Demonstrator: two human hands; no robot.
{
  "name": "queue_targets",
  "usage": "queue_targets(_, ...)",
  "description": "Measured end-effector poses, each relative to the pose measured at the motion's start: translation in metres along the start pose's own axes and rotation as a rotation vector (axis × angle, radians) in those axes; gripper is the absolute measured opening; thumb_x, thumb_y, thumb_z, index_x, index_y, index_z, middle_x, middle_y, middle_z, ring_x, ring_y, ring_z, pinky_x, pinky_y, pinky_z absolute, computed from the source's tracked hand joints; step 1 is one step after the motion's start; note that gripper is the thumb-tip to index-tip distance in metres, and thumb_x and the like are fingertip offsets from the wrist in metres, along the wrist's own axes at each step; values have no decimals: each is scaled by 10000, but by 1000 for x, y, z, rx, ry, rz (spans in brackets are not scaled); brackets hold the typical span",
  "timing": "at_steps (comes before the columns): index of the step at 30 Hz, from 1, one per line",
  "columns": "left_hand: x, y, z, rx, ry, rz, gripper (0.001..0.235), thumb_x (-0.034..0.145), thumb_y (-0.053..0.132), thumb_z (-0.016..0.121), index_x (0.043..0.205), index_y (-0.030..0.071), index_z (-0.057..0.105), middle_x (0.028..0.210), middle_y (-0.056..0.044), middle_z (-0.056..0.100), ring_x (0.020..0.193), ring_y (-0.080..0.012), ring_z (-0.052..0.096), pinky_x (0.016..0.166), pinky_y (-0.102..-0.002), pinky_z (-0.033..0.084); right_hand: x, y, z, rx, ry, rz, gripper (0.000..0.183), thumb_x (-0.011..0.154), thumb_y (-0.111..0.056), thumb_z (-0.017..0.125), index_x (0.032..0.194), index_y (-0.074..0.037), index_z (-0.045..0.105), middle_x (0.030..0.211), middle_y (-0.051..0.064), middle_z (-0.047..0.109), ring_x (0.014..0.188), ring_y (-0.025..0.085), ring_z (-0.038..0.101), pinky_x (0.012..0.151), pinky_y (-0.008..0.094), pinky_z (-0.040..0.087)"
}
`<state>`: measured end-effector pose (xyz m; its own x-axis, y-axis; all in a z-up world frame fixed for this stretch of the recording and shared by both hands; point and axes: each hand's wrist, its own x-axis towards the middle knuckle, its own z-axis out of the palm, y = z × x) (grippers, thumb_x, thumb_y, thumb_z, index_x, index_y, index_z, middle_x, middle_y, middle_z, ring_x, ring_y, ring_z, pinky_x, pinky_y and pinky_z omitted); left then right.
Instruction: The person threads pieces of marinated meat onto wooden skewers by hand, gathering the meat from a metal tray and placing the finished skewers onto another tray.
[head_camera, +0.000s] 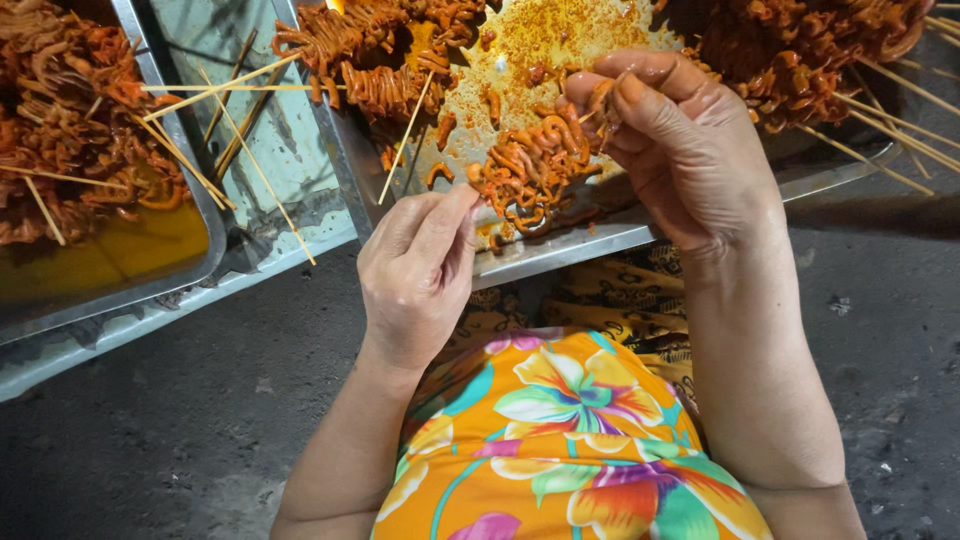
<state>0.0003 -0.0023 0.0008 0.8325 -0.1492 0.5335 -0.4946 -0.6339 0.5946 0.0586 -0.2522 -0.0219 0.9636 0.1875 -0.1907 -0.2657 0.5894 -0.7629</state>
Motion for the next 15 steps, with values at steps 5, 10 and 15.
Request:
queue_targets(5, 0, 0, 0, -4, 1, -16, 262, 950, -75, 795, 1153, 41, 677, 978, -94, 668, 870, -240, 694, 776, -343, 563, 0, 0, 1, -29, 4, 3, 249, 1049, -94, 731, 1279, -23, 665, 1220, 176, 738, 1156, 210, 731, 1028, 314, 581)
queue_targets(10, 0, 0, -1, -32, -25, -34, 255, 946, -70, 786, 1144, 51, 680, 982, -93, 671, 871, -251, 695, 777, -350, 562, 1, 2, 7, -38, -17, -22, 199, 1095, -76, 702, 1280, -5, 682, 1186, 201, 742, 986, 149, 706, 932, 258, 573)
queue_targets(15, -1, -1, -2, -54, -14, -30, 271, 940, -71, 786, 1159, 55, 687, 1000, -94, 678, 896, -261, 703, 798, -352, 570, -5, 7, 21, -191, 58, -134, 165, 1064, -100, 681, 1192, 3, 689, 1093, 151, 749, 856, 76, 641, 735, 173, 486)
